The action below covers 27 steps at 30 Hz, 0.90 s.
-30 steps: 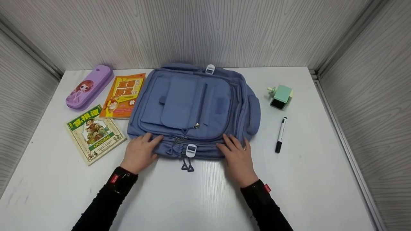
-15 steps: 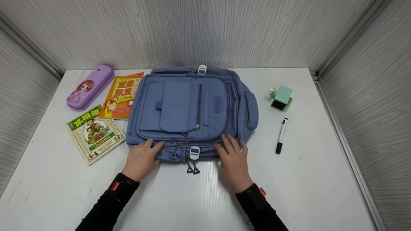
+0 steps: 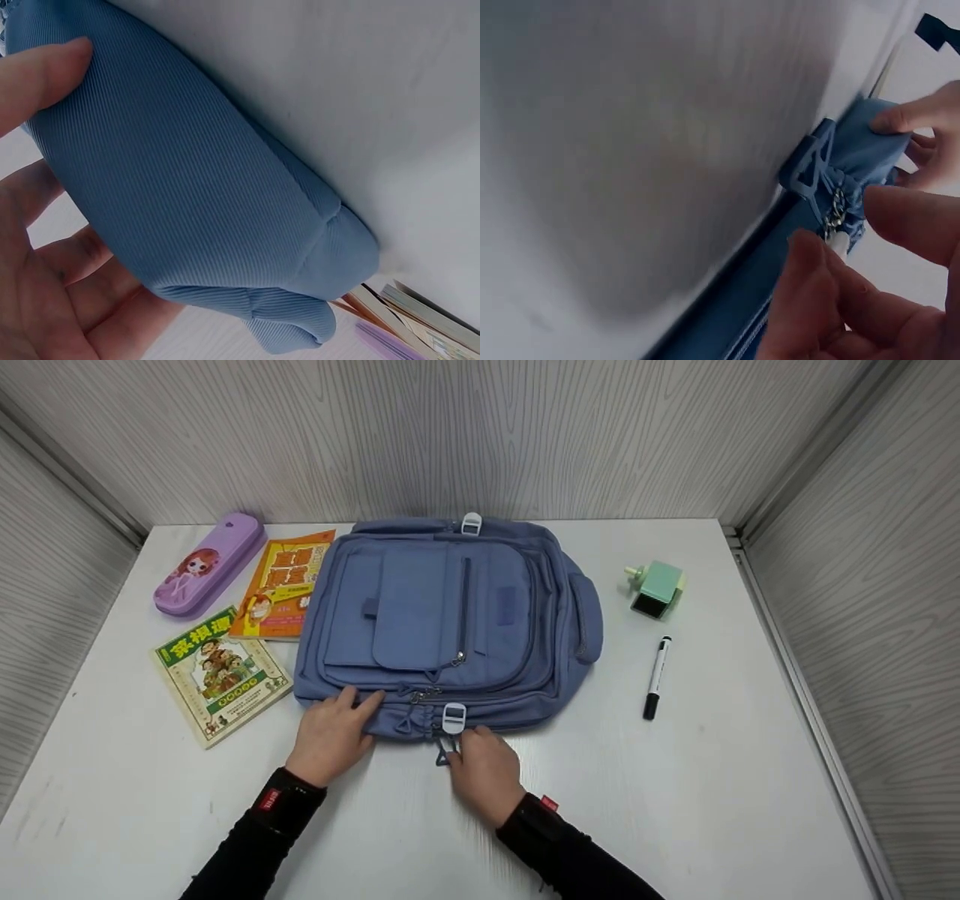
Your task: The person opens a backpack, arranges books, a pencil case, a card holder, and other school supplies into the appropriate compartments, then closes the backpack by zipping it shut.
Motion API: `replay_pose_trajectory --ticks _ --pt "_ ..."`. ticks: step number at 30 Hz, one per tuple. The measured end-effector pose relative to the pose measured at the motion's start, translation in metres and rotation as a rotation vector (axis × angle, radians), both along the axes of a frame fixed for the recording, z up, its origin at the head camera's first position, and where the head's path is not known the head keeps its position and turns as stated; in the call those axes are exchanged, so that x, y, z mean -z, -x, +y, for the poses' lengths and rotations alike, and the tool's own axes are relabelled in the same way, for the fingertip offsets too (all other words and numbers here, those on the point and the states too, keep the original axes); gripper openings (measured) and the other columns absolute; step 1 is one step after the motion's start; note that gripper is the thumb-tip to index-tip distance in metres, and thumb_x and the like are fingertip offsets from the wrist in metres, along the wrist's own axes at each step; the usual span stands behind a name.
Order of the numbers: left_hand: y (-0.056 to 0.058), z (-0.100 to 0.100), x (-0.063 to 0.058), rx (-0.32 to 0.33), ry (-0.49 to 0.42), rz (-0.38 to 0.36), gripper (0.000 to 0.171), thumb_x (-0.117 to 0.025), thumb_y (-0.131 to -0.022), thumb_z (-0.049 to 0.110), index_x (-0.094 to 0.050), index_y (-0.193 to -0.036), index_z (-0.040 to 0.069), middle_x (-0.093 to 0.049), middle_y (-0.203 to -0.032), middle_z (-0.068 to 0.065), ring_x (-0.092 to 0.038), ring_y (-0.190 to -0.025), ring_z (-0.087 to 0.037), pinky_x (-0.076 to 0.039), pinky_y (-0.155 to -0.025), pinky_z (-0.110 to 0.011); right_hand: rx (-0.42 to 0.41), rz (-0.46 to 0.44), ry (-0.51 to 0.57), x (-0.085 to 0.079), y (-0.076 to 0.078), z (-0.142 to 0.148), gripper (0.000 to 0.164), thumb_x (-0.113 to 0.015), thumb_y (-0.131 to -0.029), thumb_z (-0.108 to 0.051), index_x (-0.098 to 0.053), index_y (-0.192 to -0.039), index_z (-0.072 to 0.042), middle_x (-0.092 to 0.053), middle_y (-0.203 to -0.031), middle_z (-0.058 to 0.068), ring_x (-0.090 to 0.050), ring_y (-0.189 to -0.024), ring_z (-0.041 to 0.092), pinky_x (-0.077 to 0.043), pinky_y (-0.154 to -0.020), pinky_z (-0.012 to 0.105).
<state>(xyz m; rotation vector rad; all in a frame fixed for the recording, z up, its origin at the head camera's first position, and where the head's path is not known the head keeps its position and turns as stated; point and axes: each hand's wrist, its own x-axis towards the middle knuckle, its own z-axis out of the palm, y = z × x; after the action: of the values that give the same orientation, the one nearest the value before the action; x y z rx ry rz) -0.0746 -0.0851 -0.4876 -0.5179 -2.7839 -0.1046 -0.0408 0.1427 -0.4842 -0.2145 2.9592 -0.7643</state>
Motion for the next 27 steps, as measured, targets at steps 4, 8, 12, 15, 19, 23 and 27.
replay_pose_trajectory --ticks 4,8,12,15,19,23,27 --pt "0.000 0.000 0.001 -0.001 -0.002 0.019 0.057 -0.087 -0.066 0.019 -0.070 -0.119 0.015 -0.068 -0.101 -0.015 -0.064 -0.066 -0.027 -0.051 -0.058 -0.039 0.011 0.007 -0.075 0.002 0.003 -0.008 0.018 -0.075 -0.084 -0.019 -0.067 -0.071 -0.010 -0.065 -0.074 0.005 -0.064 -0.067 0.024 -0.049 -0.055 0.040" --pt "0.000 0.000 0.001 0.001 -0.003 0.023 0.056 -0.086 -0.066 0.018 -0.070 -0.119 0.015 -0.067 -0.099 -0.015 -0.063 -0.065 -0.027 -0.052 -0.058 -0.039 0.009 0.046 -0.118 0.005 0.006 -0.012 0.023 -0.072 -0.085 -0.014 -0.062 -0.064 -0.011 -0.064 -0.068 0.008 -0.065 -0.062 0.028 -0.047 -0.049 0.043" --pt "0.000 0.000 0.001 -0.001 -0.004 0.017 0.055 -0.086 -0.066 0.017 -0.071 -0.119 0.015 -0.067 -0.100 -0.015 -0.062 -0.064 -0.026 -0.051 -0.058 -0.039 0.000 0.078 -0.121 0.006 0.007 -0.010 0.023 -0.066 -0.083 -0.005 -0.060 -0.062 -0.009 -0.065 -0.066 0.009 -0.065 -0.059 0.031 -0.046 -0.047 0.044" --pt "0.001 0.001 0.003 -0.010 -0.002 0.041 0.053 -0.086 -0.066 0.016 -0.072 -0.117 0.016 -0.067 -0.097 -0.014 -0.061 -0.061 -0.025 -0.050 -0.055 -0.038 -0.011 0.091 -0.104 0.004 0.007 -0.004 0.023 -0.062 -0.080 -0.003 -0.055 -0.060 -0.010 -0.063 -0.065 0.008 -0.061 -0.057 0.028 -0.043 -0.046 0.042" --pt "0.003 0.004 0.006 -0.027 0.012 0.112 0.039 -0.080 -0.073 0.014 -0.076 -0.111 0.018 -0.068 -0.091 -0.013 -0.058 -0.056 -0.024 -0.047 -0.048 -0.036 -0.036 0.114 -0.102 -0.004 0.009 0.008 0.025 -0.061 -0.078 -0.002 -0.049 -0.059 -0.012 -0.055 -0.061 0.004 -0.054 -0.054 0.020 -0.038 -0.046 0.037" --pt "0.004 0.006 0.008 -0.033 0.043 0.154 0.029 -0.072 -0.080 0.012 -0.079 -0.107 0.020 -0.069 -0.089 -0.012 -0.058 -0.053 -0.023 -0.046 -0.044 -0.034 -0.043 0.117 -0.113 -0.011 0.010 0.022 0.027 -0.063 -0.078 0.000 -0.048 -0.059 -0.012 -0.049 -0.061 0.000 -0.046 -0.054 0.015 -0.037 -0.047 0.033" --pt "0.005 0.005 0.010 -0.022 0.067 0.194 0.025 -0.070 -0.082 0.015 -0.080 -0.104 0.020 -0.070 -0.088 -0.011 -0.059 -0.052 -0.021 -0.045 -0.041 -0.033 -0.023 0.072 -0.115 -0.016 0.011 0.037 0.023 -0.063 -0.078 0.000 -0.053 -0.060 -0.011 -0.051 -0.063 -0.001 -0.044 -0.056 0.013 -0.037 -0.049 0.030"
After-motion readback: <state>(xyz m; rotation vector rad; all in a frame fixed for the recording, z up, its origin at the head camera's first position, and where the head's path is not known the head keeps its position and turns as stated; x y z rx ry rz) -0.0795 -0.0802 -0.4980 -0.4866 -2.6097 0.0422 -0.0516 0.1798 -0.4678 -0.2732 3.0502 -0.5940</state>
